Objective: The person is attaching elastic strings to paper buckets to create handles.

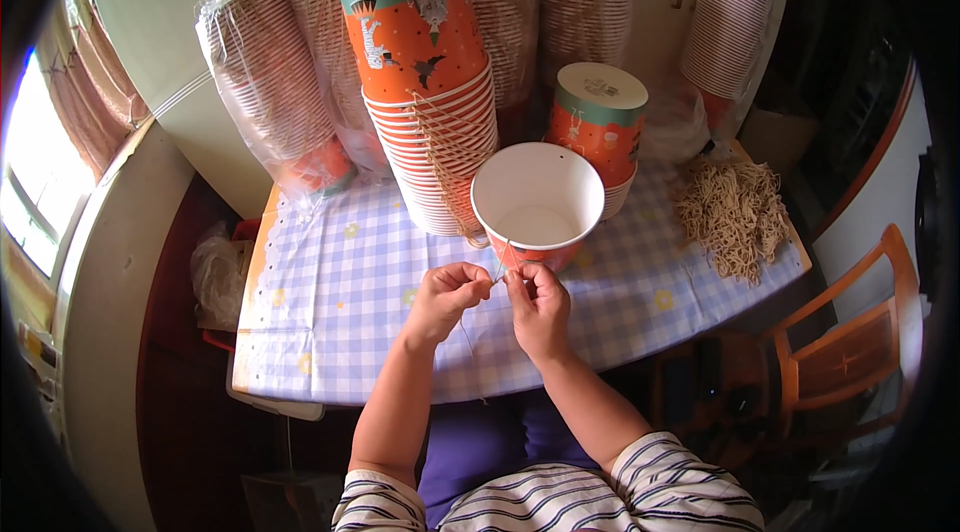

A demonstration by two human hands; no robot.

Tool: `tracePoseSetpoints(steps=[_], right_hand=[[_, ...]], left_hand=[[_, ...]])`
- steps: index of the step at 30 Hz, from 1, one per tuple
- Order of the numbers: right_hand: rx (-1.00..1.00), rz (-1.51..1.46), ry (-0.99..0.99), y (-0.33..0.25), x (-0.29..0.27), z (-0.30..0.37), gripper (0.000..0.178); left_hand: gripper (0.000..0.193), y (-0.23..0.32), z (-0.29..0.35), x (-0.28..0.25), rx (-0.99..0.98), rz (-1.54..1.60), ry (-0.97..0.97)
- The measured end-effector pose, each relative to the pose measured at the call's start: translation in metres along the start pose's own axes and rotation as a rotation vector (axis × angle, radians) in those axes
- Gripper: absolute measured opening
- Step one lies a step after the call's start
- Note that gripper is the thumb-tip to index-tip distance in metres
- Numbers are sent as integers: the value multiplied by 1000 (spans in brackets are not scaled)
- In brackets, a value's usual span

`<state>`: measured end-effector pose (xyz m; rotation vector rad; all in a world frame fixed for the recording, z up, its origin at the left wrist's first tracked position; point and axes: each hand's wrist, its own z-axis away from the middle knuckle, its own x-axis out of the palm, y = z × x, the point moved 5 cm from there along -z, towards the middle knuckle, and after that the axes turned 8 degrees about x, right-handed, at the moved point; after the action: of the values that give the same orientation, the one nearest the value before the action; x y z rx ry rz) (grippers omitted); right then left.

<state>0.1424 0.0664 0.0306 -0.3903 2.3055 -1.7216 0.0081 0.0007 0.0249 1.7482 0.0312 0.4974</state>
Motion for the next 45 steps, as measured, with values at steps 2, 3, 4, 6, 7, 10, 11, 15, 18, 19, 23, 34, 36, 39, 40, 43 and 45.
tracePoseSetpoints(steps=[2,3,4,6,7,10,11,15,18,19,23,34,36,39,40,43,45], right_hand=[[-16,2,-13,4,0,-1,11],[-17,2,-12,3,0,-1,11],[59,-166,-50,6,1,-3,10],[134,-332,-86,10,2,-4,10],[162,-357,-116,12,3,-3,11],[215,-398,-170,14,3,-2,14],[241,-413,-193,14,4,-2,14],[263,-405,-229,17,8,-2,16],[272,-353,-291,27,12,-2,15],[257,-350,-298,30,13,-2,15],[244,-304,-299,32,14,-2,16],[226,-240,-260,32,13,-1,15],[248,-309,-235,30,14,-1,15],[301,-381,-182,16,12,-4,15],[301,-376,-168,15,11,-5,16],[309,-401,-139,9,12,-10,17],[315,-431,-124,3,16,-12,18]], left_hand=[[10,1,0,1,-17,44,-18],[12,2,1,2,-51,33,-25],[14,3,1,3,-85,23,-33],[15,8,1,5,-129,19,-30],[16,9,3,4,-171,11,-21],[17,7,4,-2,-206,-51,-15],[17,8,4,-1,-204,-51,-14],[17,7,5,-1,-254,-198,-25],[17,2,5,-3,-288,-279,-76],[17,1,5,-3,-303,-326,-103],[19,3,7,2,-294,-400,-134],[16,-2,6,0,-243,-460,-189],[14,-4,7,0,-266,-461,-254],[11,-8,10,4,-288,-513,-347],[10,-9,10,5,-285,-559,-376],[10,-3,11,11,-278,-724,-411],[10,0,12,13,-292,-752,-405]])
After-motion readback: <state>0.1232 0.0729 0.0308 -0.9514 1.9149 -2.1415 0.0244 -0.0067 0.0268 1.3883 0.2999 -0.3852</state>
